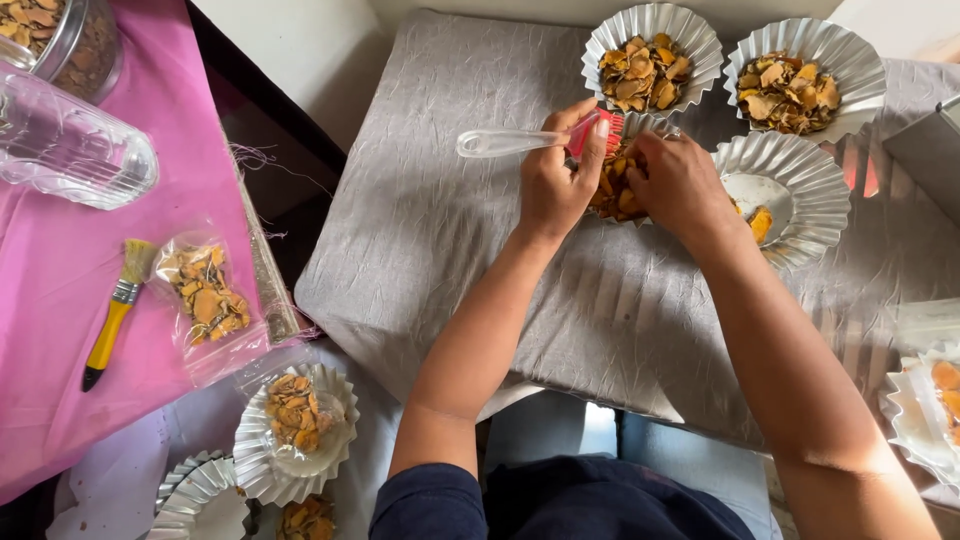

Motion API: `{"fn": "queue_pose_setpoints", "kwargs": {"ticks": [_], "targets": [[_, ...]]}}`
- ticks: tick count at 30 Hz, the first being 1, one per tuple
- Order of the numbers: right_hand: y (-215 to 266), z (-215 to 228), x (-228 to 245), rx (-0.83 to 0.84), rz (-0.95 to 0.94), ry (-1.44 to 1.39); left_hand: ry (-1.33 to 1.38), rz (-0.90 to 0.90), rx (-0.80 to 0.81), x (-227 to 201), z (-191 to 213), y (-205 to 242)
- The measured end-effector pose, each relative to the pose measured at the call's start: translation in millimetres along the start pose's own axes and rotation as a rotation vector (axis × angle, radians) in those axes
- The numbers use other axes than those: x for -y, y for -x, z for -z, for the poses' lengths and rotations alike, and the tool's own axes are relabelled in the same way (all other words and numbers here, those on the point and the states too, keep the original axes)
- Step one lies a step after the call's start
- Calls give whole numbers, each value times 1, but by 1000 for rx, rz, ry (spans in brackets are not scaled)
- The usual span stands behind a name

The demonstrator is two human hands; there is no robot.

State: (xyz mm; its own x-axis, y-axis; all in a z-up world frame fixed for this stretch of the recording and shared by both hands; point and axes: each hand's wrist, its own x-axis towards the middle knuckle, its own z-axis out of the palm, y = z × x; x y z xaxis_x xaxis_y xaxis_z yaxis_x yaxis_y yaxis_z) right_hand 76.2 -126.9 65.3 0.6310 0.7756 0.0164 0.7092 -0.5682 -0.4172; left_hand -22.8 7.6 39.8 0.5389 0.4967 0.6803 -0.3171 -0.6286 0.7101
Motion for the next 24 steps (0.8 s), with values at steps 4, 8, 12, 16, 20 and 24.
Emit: {"fn": "queue_pose_setpoints", "kwargs": {"ticks": [4,8,12,16,20,24], "targets": [[10,1,-13,-150,58,-179,19,20,9,0,0,0],[27,19,1,-215,-76,-477,51,33,2,1,-7,5],[32,18,4,-219,-179,-1062,49,-21,103,-5,-17,17],[38,32,0,-265,-270,-1142,-37,19,182,11,-20,14],[41,33,-1,-255,-275,-1169,92,-143,99,6,-23,17],[57,59,-3,-296,-161,-896,58,-100,149,11,-26,15]]}}
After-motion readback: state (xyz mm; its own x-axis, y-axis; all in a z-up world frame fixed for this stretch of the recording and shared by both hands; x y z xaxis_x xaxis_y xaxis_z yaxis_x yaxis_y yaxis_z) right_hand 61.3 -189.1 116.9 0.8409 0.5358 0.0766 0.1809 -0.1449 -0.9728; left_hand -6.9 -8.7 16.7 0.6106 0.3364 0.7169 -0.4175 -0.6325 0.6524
